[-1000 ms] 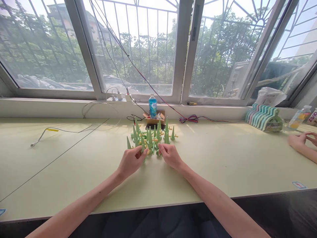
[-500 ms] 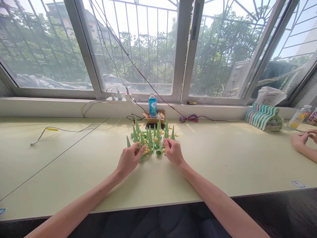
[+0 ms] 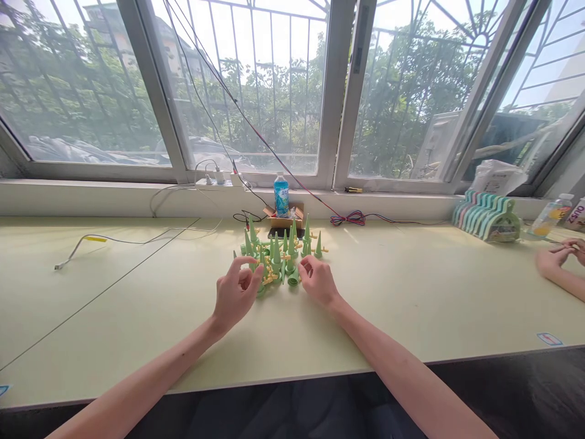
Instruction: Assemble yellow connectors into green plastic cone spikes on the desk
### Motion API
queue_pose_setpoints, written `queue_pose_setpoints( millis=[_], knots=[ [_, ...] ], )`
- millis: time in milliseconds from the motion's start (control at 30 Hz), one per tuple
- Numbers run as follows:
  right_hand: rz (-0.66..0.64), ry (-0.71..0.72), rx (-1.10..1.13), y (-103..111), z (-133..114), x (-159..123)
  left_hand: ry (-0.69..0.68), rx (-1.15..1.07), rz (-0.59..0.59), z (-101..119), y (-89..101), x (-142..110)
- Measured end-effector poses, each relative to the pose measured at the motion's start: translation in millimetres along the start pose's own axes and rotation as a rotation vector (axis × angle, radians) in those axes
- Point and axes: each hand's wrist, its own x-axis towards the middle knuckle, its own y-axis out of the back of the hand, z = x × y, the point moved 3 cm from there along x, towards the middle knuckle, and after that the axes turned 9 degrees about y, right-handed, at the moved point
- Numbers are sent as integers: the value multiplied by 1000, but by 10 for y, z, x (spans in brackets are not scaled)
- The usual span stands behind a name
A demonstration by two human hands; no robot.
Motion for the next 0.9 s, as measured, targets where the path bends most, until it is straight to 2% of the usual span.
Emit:
queue_pose_setpoints(
  millis=[67,200,333,500,900],
  knots=[
    [-66,23,-23,-27,-11,-12,-87,-17,-83,9,-39,-29],
    [-164,31,-79,-56,-11,-30,-214,44,-348,-3,-150,-84],
    [-247,67,-136,-85,3,-44,-244,147,-474,-10,-193,-107],
    [-301,121,-187,-114,19,-62,-254,192,-537,-21,-205,-115],
    [-349,119,-263,-122,-90,-79,-223,220,-534,-33,-206,-98]
  ],
)
